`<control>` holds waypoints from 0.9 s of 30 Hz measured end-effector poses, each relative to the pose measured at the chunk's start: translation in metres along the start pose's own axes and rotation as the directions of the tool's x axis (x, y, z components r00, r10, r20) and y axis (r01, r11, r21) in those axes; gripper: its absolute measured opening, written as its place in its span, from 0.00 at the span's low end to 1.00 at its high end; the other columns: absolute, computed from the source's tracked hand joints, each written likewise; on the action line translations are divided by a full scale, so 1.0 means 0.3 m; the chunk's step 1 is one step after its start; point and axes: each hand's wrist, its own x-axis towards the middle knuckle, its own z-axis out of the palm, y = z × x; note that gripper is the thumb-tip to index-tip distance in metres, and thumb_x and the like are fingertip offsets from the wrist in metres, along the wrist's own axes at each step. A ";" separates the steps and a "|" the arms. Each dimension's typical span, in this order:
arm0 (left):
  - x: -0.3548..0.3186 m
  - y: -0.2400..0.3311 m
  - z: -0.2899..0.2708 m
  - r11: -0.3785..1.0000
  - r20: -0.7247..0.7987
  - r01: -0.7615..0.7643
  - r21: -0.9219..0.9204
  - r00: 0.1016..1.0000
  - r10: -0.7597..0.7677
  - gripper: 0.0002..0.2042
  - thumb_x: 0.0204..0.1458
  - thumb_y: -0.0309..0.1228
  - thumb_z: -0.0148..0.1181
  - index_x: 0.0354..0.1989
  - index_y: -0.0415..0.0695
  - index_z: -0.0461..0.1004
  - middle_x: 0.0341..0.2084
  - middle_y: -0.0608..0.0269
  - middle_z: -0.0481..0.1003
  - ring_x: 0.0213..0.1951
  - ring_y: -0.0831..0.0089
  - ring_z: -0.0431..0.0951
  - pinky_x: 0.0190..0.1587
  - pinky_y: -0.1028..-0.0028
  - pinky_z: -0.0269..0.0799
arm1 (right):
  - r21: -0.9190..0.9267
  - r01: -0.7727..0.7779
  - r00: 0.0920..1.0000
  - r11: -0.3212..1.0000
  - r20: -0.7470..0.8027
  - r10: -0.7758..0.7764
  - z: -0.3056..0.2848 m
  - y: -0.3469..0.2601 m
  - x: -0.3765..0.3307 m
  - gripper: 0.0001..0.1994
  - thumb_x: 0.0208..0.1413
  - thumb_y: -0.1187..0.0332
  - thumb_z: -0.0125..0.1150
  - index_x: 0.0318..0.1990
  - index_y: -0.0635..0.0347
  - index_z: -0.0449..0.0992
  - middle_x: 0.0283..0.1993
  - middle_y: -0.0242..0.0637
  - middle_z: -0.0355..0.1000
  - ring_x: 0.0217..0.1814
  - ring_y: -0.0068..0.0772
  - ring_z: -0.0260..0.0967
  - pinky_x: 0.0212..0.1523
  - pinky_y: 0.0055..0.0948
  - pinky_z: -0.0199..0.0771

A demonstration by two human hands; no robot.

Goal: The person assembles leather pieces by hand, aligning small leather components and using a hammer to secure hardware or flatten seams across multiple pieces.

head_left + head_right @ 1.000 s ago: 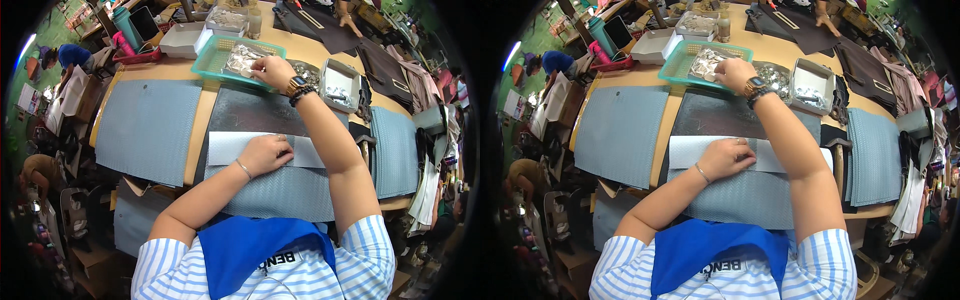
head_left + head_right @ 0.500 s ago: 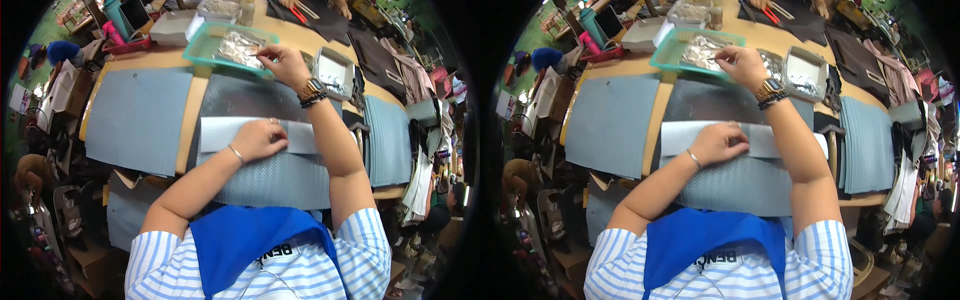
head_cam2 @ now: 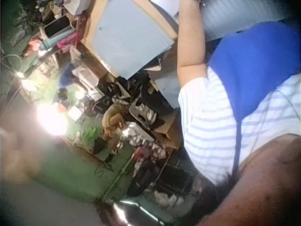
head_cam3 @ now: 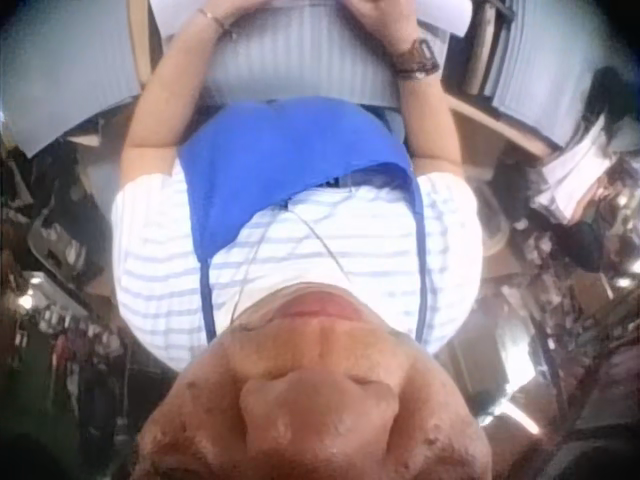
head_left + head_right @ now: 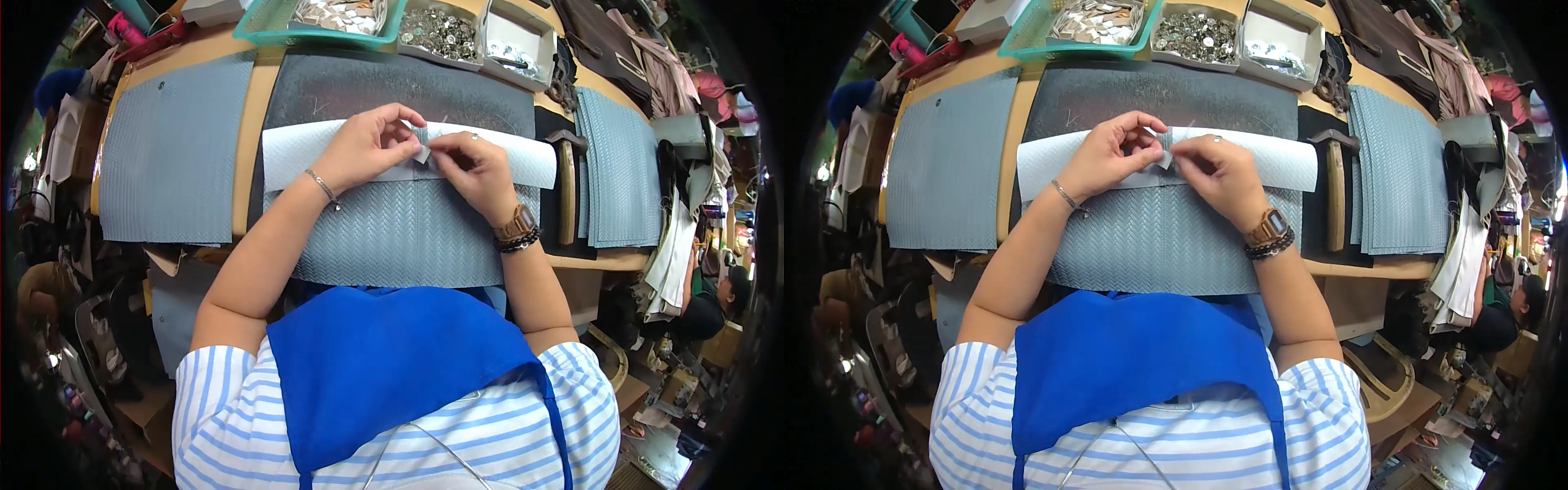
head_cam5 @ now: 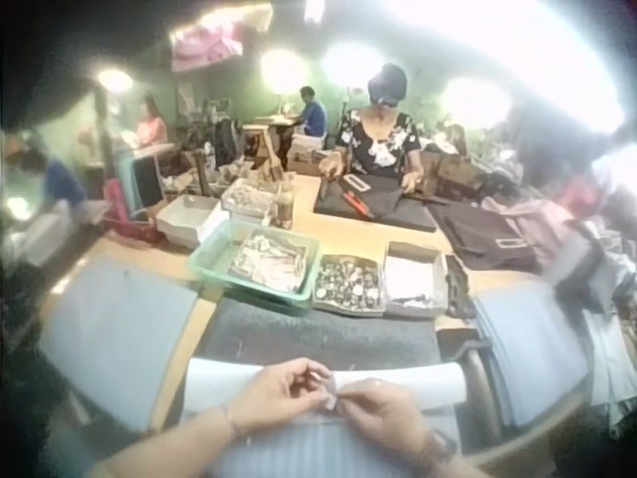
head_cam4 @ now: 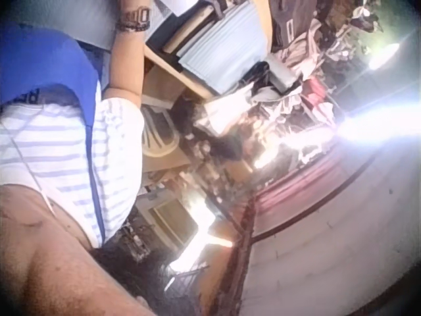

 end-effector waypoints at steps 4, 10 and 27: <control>-0.006 0.008 0.010 0.999 -0.044 0.034 0.013 0.998 -0.034 0.15 0.59 0.26 0.69 0.54 0.42 0.77 0.35 0.69 0.82 0.37 0.86 0.78 0.41 0.81 0.72 | 0.302 -0.232 0.973 0.925 0.062 0.224 0.014 0.021 -0.003 0.10 0.60 0.71 0.72 0.47 0.63 0.81 0.38 0.29 0.80 0.37 0.14 0.76 0.39 0.21 0.78; -0.005 0.027 0.014 0.989 -0.066 0.052 0.136 0.997 -0.043 0.15 0.56 0.26 0.70 0.52 0.43 0.78 0.33 0.70 0.82 0.36 0.88 0.78 0.38 0.83 0.72 | 0.340 -0.277 0.961 0.899 0.082 0.265 0.011 0.041 0.006 0.11 0.59 0.72 0.72 0.45 0.63 0.77 0.38 0.27 0.78 0.37 0.13 0.74 0.38 0.19 0.77; -0.010 0.008 0.052 0.923 -0.153 -0.001 0.386 0.986 0.065 0.14 0.53 0.24 0.67 0.46 0.43 0.73 0.30 0.68 0.81 0.32 0.86 0.76 0.36 0.81 0.72 | 0.103 -0.302 0.953 0.948 0.059 0.297 0.028 -0.014 0.041 0.11 0.53 0.74 0.69 0.42 0.61 0.74 0.34 0.29 0.76 0.31 0.16 0.71 0.34 0.22 0.75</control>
